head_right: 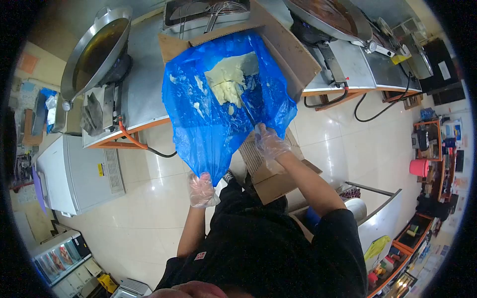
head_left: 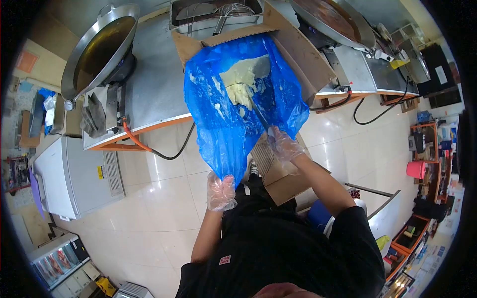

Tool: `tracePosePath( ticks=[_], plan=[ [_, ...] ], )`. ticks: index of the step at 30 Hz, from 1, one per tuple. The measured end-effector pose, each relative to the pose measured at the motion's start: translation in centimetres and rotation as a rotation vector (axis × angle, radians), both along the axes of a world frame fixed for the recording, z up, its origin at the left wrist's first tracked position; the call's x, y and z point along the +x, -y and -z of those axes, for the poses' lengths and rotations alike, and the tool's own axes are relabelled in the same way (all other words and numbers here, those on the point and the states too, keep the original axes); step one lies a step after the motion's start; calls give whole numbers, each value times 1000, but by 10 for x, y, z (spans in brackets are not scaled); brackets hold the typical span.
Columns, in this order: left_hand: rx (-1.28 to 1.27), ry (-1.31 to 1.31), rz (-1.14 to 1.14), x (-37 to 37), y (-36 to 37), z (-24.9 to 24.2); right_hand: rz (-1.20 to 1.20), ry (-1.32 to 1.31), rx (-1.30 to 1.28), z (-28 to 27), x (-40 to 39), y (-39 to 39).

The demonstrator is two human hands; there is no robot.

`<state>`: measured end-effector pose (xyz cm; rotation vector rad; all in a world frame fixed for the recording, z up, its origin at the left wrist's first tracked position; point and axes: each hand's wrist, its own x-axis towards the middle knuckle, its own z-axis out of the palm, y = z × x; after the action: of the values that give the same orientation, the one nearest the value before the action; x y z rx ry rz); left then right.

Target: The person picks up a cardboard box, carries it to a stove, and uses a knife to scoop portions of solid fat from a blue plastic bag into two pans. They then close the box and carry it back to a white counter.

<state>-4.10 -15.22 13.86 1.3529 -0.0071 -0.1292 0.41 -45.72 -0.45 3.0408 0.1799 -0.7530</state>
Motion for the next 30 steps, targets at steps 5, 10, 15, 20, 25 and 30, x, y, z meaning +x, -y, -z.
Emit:
tracePosePath(
  ticks=[5, 10, 15, 20, 25, 30],
  plan=[
    [52, 24, 33, 3, -5, -2, -130, 29, -93, -14, 0, -2],
    [-61, -75, 0, -1, -5, 4, 625, 80, 687, -29, -7, -14],
    [114, -35, -14, -11, -12, 17, 443, 40, 481, -75, -16, -12],
    [-42, -153, -76, -17, -13, 32, 202, 223, 480, -86, 6, -24],
    [215, 27, -105, -10, -13, 0, 362, 214, 432, -40, 9, -27],
    [149, -91, -38, -8, -17, 1, 705, -231, 1059, -31, 9, -15]
  ],
)
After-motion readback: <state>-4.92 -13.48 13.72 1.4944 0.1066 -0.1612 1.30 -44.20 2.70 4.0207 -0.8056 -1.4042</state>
